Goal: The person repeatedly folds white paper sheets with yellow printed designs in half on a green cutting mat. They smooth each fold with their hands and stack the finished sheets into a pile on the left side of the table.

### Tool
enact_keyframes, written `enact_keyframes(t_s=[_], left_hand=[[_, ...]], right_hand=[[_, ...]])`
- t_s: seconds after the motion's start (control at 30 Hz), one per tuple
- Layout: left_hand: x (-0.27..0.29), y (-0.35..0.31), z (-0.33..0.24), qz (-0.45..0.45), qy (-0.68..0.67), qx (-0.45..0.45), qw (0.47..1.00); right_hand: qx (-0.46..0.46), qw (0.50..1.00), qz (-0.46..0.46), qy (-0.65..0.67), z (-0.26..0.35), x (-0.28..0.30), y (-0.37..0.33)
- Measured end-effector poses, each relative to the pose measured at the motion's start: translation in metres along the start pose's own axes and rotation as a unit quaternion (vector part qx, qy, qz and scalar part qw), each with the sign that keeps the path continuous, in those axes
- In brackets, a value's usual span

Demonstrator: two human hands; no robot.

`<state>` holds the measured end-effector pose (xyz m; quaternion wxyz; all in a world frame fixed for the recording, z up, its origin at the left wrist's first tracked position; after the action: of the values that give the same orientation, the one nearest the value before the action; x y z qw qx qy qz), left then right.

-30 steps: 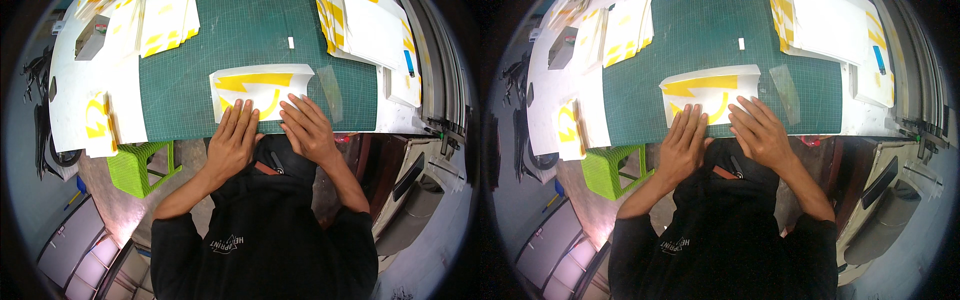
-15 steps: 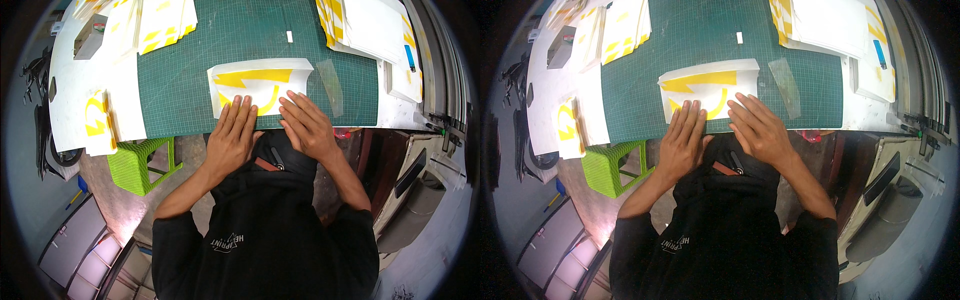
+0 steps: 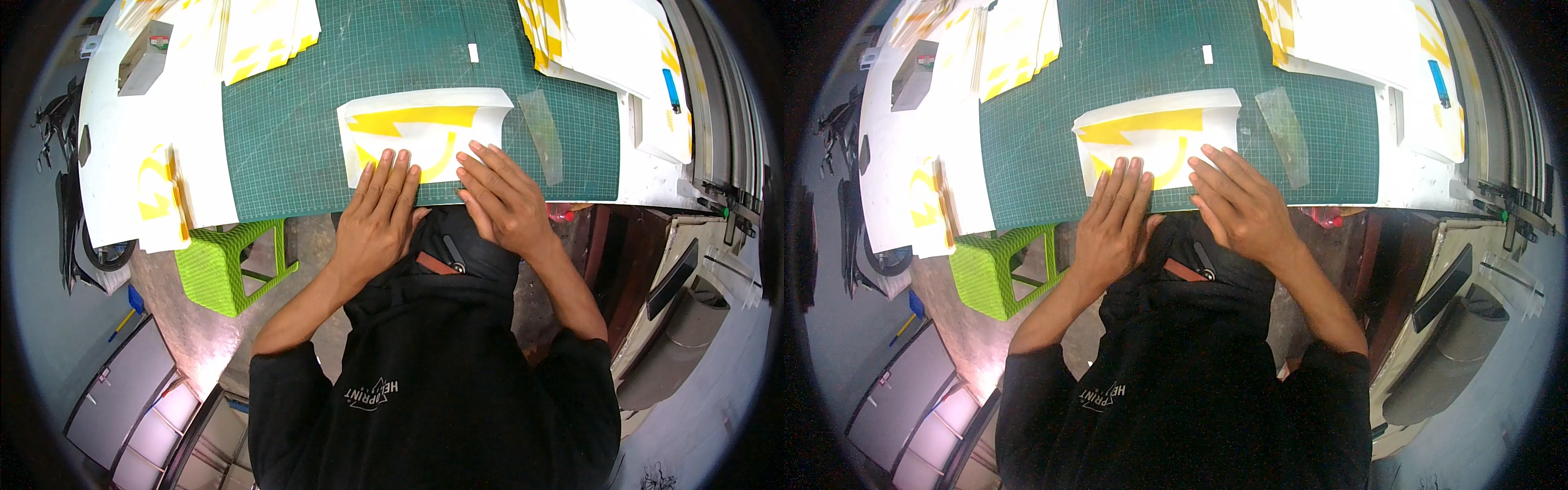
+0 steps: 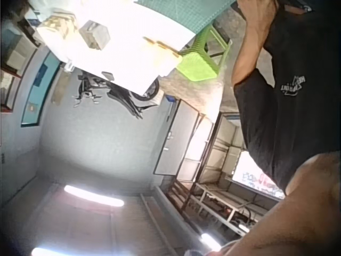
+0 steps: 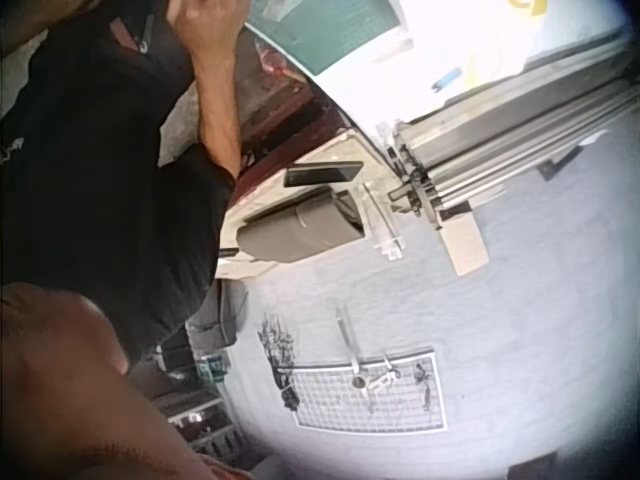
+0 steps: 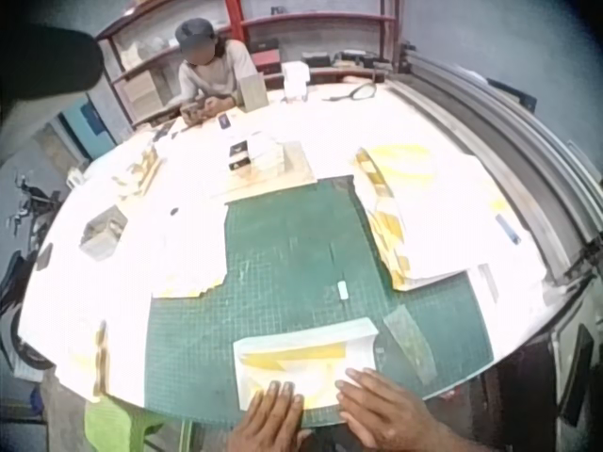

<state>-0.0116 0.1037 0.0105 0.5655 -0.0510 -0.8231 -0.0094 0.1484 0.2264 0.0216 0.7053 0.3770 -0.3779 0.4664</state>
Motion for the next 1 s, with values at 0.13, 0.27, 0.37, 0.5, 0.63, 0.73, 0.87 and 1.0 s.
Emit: enact_keyframes(t_s=[0.13,0.27,0.37,0.5,0.63,0.73,0.87,1.0], left_hand=[[-0.002,-0.001,0.001,0.004,0.007,0.000,1.000],[-0.001,-0.005,0.004,0.022,0.012,-0.003,1.000],[0.004,-0.014,0.014,0.041,0.031,0.009,0.999],[0.011,-0.019,0.004,0.054,0.066,0.059,0.995],[0.001,0.011,-0.037,0.033,0.001,0.063,0.997],[-0.014,0.037,-0.053,0.034,-0.028,0.017,0.999],[-0.018,0.027,-0.040,0.029,-0.018,0.019,0.999],[-0.011,0.009,-0.022,0.016,-0.001,0.060,0.998]], right_hand=[[0.003,1.000,0.001,0.001,0.000,0.000,0.000],[-0.011,1.000,0.012,-0.003,-0.002,0.001,-0.003],[-0.037,0.999,0.022,-0.023,-0.011,0.007,-0.016],[-0.058,0.997,0.007,-0.057,-0.021,0.009,-0.032],[-0.063,0.997,0.010,-0.051,-0.019,0.011,-0.028],[-0.060,0.996,0.017,-0.058,-0.020,0.012,-0.027],[-0.057,0.996,0.020,-0.060,-0.020,0.013,-0.027],[-0.063,0.996,0.027,-0.060,-0.020,0.015,-0.027]])
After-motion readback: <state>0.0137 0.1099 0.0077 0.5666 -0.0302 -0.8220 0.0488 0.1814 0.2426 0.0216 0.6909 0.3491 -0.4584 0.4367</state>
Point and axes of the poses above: each hand's wrist, its own y-axis towards the middle knuckle, its own x-axis out of the back of the hand, z = x × y, the point moved 5 cm from there along y, towards the middle knuckle, and after that the axes turned 13 degrees about z, right-handed, at the moved point
